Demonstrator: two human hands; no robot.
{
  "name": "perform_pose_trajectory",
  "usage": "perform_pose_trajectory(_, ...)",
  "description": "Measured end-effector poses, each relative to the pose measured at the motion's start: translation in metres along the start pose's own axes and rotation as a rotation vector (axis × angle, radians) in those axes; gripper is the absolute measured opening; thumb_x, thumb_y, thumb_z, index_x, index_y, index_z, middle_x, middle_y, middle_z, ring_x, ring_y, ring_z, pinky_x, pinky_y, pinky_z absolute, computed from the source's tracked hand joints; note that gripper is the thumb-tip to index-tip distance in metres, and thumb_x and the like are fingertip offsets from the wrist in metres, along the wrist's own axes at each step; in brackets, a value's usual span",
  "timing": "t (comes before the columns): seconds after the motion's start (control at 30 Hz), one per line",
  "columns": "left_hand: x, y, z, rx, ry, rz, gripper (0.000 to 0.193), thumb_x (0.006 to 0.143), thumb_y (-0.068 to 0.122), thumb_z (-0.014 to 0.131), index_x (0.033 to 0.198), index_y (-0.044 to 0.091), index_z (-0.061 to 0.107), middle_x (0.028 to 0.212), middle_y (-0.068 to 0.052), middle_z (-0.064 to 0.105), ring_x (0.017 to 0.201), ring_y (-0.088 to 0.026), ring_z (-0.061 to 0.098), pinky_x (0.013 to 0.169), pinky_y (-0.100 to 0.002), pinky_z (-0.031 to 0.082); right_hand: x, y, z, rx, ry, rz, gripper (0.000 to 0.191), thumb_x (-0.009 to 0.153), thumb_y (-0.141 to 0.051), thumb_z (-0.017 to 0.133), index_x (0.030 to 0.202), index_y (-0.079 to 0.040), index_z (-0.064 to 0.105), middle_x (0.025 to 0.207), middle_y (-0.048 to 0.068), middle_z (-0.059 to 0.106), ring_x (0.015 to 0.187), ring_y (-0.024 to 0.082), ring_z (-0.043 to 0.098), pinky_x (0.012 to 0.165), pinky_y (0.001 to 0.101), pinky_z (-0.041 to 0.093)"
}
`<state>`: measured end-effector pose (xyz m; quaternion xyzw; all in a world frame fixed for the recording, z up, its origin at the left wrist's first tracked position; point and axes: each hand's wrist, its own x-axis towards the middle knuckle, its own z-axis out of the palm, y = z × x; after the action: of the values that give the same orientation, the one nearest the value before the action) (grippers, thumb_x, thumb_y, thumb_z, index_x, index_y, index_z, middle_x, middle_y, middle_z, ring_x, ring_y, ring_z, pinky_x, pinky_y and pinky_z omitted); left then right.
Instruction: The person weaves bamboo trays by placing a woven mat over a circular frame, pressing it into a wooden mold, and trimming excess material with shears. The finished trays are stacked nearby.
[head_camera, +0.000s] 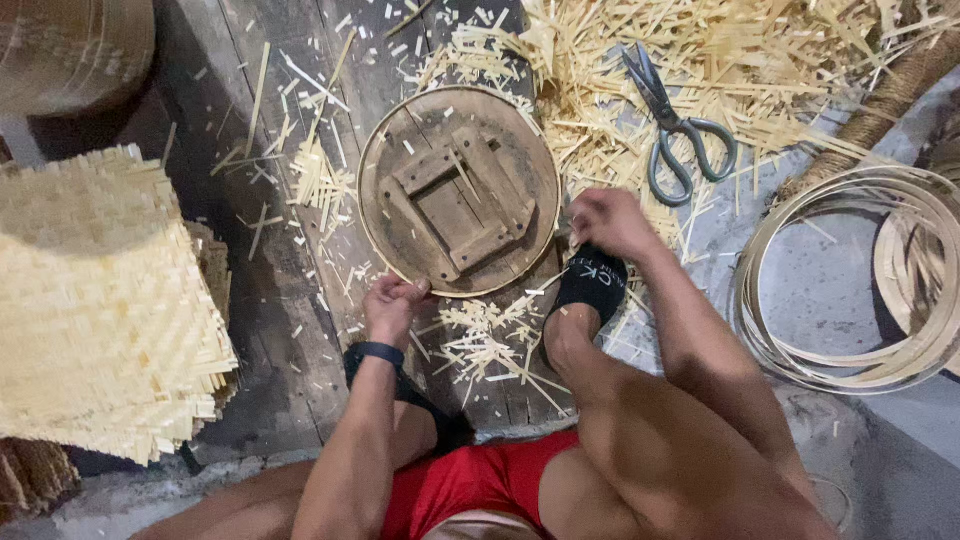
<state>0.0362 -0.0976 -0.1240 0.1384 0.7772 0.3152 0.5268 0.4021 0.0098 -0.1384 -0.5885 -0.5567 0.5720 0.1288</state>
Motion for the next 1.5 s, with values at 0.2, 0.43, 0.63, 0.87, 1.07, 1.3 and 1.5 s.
perform_pose_trajectory(0.2, -0.015, 0.085, 0.009, 1.29, -0.116, 1.114, 0.085, 0.052, 0.017, 0.088, 0.133, 0.02, 0.062, 0.148, -0.019, 0.051, 0.141, -0.042, 0.041, 0.119, -0.062, 0.023, 0.006, 0.043, -0.076, -0.57, 0.683, 0.113, 0.054, 0.078, -0.011, 0.084, 0.12, 0.008, 0.055, 0.117, 0.029, 0.057, 0.11, 0.045, 0.056, 0.097, 0.0536, 0.046)
perform_pose_trajectory(0.43, 0.008, 0.105, 0.024, 1.36, -0.594, 1.361, 0.065, 0.07, 0.04, 0.083, 0.133, 0.035, 0.066, 0.121, -0.008, 0.064, 0.128, -0.034, 0.049, 0.121, -0.06, 0.022, 0.004, 0.064, -0.103, -0.484, 0.372, 0.386, 0.052, 0.069, -0.015, 0.085, 0.112, 0.005, 0.061, 0.108, 0.026, 0.067, 0.104, 0.042, 0.067, 0.096, 0.0451, 0.054)
perform_pose_trajectory(0.63, -0.046, 0.039, 0.1, 1.094, -0.232, 1.089, 0.063, 0.083, 0.057, 0.075, 0.14, 0.033, 0.062, 0.104, -0.011, 0.06, 0.102, -0.03, 0.051, 0.098, -0.055, 0.033, -0.03, 0.036, -0.082, -0.316, 0.271, 0.356, 0.06, 0.067, -0.039, 0.089, 0.103, -0.001, 0.06, 0.098, 0.022, 0.071, 0.09, 0.036, 0.07, 0.083, 0.046, 0.056)
perform_pose_trajectory(0.87, -0.067, 0.05, 0.107, 0.966, -0.21, 1.072, 0.051, 0.088, 0.049, 0.074, 0.135, 0.028, 0.067, 0.101, -0.011, 0.058, 0.103, -0.032, 0.051, 0.093, -0.052, 0.032, -0.023, -0.01, -0.042, -0.817, 0.478, -0.185, 0.05, 0.081, -0.048, 0.079, 0.104, -0.005, 0.066, 0.098, 0.017, 0.064, 0.095, 0.037, 0.064, 0.074, 0.0496, 0.054)
perform_pose_trajectory(1.07, -0.073, 0.063, 0.104, 0.978, -0.261, 1.034, 0.049, 0.087, 0.045, 0.075, 0.133, 0.028, 0.069, 0.103, -0.009, 0.061, 0.104, -0.031, 0.05, 0.095, -0.05, 0.032, -0.009, -0.014, -0.057, -0.77, 0.242, 0.167, 0.039, 0.098, -0.048, 0.069, 0.112, -0.011, 0.07, 0.094, 0.015, 0.065, 0.086, 0.034, 0.067, 0.078, 0.0492, 0.054)
perform_pose_trajectory(1.3, -0.033, 0.118, 0.127, 0.672, -0.299, 1.093, 0.048, 0.088, 0.038, 0.076, 0.122, 0.006, 0.064, 0.12, -0.016, 0.059, 0.111, -0.032, 0.056, 0.097, -0.048, 0.049, -0.015, 0.019, -0.079, -0.737, 0.632, 0.246, 0.067, 0.069, -0.037, 0.091, 0.114, 0.005, 0.062, 0.114, 0.028, 0.056, 0.105, 0.044, 0.054, 0.094, 0.0531, 0.048)
perform_pose_trajectory(1.5, 0.05, 0.192, 0.198, 1.07, -0.665, 1.308, 0.029, 0.092, 0.027, 0.076, 0.113, 0.008, 0.079, 0.11, -0.016, 0.072, 0.104, -0.034, 0.065, 0.094, -0.045, 0.052, -0.024, 0.011, -0.01, 0.038, 0.319, 0.284, 0.037, 0.085, -0.026, 0.08, 0.113, -0.005, 0.07, 0.105, 0.012, 0.071, 0.094, 0.024, 0.07, 0.085, 0.0374, 0.057)
